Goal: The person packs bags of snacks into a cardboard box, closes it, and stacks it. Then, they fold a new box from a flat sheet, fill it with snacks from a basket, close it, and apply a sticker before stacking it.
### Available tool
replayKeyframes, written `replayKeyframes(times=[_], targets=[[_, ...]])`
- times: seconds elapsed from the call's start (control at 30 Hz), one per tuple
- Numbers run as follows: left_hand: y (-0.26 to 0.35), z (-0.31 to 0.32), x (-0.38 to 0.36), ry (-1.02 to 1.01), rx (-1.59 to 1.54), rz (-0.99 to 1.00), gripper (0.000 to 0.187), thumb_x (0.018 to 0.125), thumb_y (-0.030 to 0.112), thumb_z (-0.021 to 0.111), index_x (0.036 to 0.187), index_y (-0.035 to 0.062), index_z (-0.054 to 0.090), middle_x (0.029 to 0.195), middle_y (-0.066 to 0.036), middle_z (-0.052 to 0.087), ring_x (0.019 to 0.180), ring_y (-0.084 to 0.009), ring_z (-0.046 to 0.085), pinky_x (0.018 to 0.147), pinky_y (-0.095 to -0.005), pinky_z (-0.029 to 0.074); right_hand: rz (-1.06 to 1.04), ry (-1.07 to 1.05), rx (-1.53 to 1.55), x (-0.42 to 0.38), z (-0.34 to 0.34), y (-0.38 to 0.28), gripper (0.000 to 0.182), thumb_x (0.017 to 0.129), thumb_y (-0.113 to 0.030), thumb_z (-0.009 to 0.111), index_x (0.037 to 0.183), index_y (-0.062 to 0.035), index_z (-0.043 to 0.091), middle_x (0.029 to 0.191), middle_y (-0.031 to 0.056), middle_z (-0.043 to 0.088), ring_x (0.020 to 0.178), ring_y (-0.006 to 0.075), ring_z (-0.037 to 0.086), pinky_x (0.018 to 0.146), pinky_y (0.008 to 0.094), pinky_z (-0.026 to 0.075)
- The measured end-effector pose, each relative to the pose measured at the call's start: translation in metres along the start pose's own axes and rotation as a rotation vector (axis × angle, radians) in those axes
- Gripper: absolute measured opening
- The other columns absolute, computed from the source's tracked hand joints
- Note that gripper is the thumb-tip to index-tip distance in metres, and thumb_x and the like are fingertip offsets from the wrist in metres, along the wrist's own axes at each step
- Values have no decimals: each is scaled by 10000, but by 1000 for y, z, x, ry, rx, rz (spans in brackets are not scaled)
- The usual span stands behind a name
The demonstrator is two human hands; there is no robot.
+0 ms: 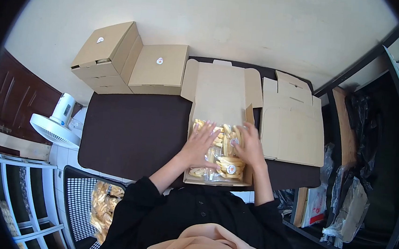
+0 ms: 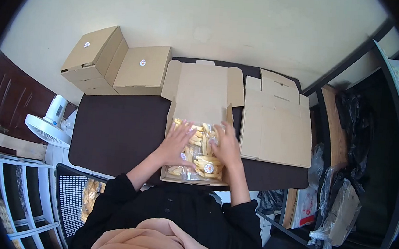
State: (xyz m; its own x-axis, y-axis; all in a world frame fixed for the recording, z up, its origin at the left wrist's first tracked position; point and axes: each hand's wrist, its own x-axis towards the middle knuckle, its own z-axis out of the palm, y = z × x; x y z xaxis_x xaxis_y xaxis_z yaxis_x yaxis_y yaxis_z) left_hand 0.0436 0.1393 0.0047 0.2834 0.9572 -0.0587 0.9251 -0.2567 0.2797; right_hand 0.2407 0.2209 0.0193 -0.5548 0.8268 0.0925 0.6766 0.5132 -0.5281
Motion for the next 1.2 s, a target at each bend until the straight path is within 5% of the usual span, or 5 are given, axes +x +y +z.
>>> replayKeyframes(times=[0.13, 0.33, 0.53, 0.73, 1.2], targets=[[-34, -5, 5, 538, -434, -284, 762, 838, 528, 490, 1345, 0, 277, 1405, -208, 228, 1303, -329, 234, 1056, -440, 196, 68, 297, 231, 18, -7, 33, 375, 774, -143, 627, 1108, -3, 529, 1126, 179, 494, 1089, 311, 475, 900, 363, 411], [-95, 39, 46, 390, -1362, -464, 585, 956, 439, 277, 1242, -51, 419, 1218, -186, 492, 1165, -233, 442, 991, -298, 317, 350, 211, 678, 55, 28, 95, 326, 922, -259, 481, 1078, 11, 575, 943, 51, 619, 866, 143, 576, 759, 282, 468], [-95, 31, 37, 468, -1178, -604, 560, 958, 452, 216, 1264, 45, 449, 1296, -131, 449, 1180, -228, 434, 965, -373, 342, 309, 261, 550, 52, 28, 90, 348, 889, -277, 526, 1070, 16, 583, 945, 133, 628, 831, 177, 602, 766, 286, 466], [-82, 26, -62, 935, -783, -667, 284, 936, 218, 414, 1101, 23, 538, 1097, -119, 524, 1045, -222, 498, 906, -312, 382, 107, 380, 168, 27, 10, 55, 412, 817, -137, 589, 1184, 5, 471, 1217, 206, 427, 1150, 345, 403, 993, 403, 308], [-1, 145, -418, 1874, -506, -1849, 304, 910, 253, 468, 1089, 14, 523, 1034, -114, 538, 940, -191, 503, 836, -302, 389, -779, -323, 319, -21, 87, -194, 370, 724, -41, 642, 1085, -46, 559, 1263, 192, 393, 1183, 374, 385, 971, 427, 335]])
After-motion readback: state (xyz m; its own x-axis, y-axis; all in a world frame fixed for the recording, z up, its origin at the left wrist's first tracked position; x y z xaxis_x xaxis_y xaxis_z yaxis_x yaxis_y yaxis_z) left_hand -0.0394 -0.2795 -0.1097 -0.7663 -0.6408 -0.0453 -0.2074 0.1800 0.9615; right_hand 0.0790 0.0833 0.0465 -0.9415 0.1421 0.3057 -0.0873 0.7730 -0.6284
